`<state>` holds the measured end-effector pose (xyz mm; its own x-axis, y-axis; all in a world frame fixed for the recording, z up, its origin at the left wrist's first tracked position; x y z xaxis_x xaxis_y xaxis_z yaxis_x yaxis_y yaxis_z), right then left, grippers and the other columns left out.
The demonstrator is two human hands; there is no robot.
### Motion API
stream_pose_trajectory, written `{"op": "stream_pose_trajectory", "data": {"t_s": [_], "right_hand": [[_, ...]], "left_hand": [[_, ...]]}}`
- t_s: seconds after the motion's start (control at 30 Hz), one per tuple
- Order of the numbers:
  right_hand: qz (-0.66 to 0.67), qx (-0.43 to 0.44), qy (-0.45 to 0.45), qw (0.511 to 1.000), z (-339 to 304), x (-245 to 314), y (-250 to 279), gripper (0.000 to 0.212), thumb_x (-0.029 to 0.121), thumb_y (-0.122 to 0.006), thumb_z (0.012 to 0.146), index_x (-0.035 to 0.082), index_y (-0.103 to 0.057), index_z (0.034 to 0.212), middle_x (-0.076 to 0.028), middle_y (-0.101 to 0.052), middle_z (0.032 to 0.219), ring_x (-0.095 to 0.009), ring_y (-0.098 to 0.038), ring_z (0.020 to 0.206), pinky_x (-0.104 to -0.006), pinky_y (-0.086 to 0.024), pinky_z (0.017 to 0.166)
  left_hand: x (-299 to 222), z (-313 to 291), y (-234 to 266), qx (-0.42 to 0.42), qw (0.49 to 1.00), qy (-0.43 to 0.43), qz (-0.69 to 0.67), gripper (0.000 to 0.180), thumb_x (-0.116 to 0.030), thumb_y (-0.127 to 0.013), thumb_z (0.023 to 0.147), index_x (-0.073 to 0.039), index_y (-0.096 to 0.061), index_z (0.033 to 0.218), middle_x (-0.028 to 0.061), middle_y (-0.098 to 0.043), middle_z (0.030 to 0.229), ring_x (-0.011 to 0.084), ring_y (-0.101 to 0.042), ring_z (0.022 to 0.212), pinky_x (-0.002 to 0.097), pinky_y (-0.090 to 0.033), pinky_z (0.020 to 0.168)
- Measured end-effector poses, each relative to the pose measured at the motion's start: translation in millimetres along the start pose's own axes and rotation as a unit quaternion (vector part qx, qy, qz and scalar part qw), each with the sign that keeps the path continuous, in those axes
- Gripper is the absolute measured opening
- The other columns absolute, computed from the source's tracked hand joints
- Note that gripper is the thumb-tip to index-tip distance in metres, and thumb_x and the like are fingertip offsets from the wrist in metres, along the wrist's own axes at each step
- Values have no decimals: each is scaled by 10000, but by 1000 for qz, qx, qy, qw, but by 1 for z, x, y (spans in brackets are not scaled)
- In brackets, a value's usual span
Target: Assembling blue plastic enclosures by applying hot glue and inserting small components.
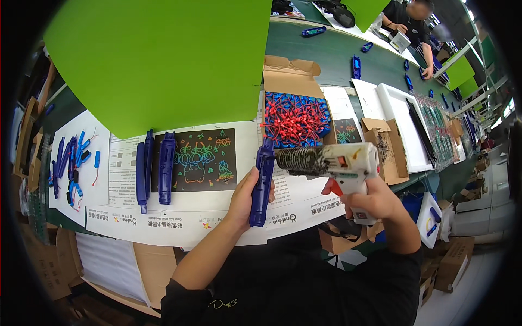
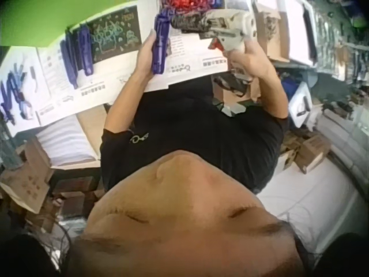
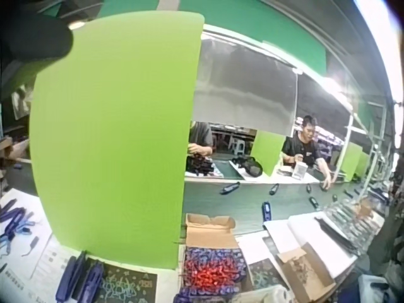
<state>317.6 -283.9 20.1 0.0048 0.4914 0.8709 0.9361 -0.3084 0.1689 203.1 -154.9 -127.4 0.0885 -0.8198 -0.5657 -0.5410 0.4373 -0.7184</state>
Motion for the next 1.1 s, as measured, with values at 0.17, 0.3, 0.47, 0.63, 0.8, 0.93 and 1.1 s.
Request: {"op": "stream_pose_trajectory", "data": {"t_s": [0.17,0.3,0.47,0.63,0.8,0.93,1.1], "right_hand": [[51,-36,29,998,-11,-5,2,505,23,-564,691,-25,-441,1179,-125,-620,926,-148,-589,565,-257,-488,499],[157,-256,116,947,-61,-23,86,521,150,-595,682,-82,-458,1128,-225,-619,918,-184,-592,492,-269,-494,406],[231,-519,67,820,-154,-135,232,377,266,-560,836,-15,-518,1085,-116,-613,784,-153,-586,505,-259,-496,400],[216,-519,-82,823,-127,-205,237,316,299,-557,854,36,-530,1028,-77,-577,648,-185,-605,522,-297,-513,404],[-223,-438,-234,839,-110,-195,265,671,557,-437,850,-75,-598,1004,-228,-635,830,-316,-651,761,-367,-506,674],[-496,-406,-342,687,-120,-112,251,711,593,-417,844,-74,-627,977,-272,-625,923,-396,-622,844,-423,-474,738],[-394,-362,140,833,24,23,99,244,277,-604,816,42,-642,869,-114,-598,651,-277,-587,600,-364,-445,572]], "left_hand": [[2,0,5,15,1000,-10,-14,452,-452,-357,954,-32,-522,930,71,-539,766,151,-494,598,263,-410,582],[-53,-27,0,79,964,-236,-98,485,-476,-310,955,-36,-514,961,59,-510,754,152,-462,602,278,-384,590],[-45,-18,0,78,957,-155,-233,438,-453,-342,953,-47,-505,978,68,-500,771,166,-454,616,286,-377,608],[-35,-15,0,53,967,-132,-210,448,-448,-351,952,-30,-505,918,76,-505,764,166,-458,612,284,-377,596],[-37,-18,9,18,969,-130,-208,439,-441,-362,951,-31,-511,906,82,-517,740,171,-475,600,288,-385,584],[-34,-17,13,-3,971,-117,-208,428,-434,-369,951,-35,-516,900,78,-527,721,178,-489,592,292,-391,577],[-38,-18,3,24,977,-128,-167,499,-461,-375,946,-33,-473,1182,60,-528,756,145,-494,596,281,-399,586]]}}
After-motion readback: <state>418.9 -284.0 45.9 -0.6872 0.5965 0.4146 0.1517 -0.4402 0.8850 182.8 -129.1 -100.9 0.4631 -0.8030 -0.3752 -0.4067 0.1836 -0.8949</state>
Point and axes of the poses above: each hand's wrist, its own z-axis towards the middle knuckle, its own y-axis out of the back of the hand, x = y × z, the point moved 9 cm from there along z, towards the middle knuckle
